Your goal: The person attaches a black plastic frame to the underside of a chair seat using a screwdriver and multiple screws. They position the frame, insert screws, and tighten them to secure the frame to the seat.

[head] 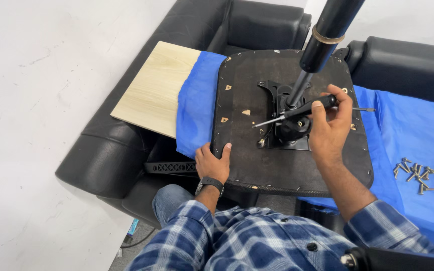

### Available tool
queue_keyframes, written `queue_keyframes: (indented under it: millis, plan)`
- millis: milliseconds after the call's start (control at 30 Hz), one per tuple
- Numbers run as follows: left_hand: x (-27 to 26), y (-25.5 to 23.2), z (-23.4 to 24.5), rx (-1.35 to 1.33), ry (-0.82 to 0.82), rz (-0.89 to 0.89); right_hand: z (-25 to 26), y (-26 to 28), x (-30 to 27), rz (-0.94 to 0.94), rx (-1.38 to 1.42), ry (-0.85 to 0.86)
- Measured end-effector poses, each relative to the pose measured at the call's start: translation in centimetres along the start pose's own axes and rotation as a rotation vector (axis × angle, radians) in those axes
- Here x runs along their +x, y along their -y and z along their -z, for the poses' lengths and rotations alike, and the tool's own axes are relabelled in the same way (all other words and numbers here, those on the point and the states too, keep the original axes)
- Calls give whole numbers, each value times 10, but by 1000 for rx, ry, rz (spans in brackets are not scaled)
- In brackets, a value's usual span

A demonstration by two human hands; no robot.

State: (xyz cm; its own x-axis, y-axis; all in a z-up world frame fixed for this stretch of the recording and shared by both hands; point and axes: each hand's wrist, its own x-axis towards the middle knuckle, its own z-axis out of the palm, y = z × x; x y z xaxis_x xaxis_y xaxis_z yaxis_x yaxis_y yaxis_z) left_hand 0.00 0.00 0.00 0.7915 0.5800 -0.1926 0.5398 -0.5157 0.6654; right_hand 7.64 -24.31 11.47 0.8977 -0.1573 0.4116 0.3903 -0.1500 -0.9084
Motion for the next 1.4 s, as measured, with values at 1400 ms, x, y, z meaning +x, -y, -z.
queue_keyframes:
  millis: [1400]
  plan:
    - [34, -45, -33, -1172, 329, 267, -51, 11, -58, 250, -476, 332]
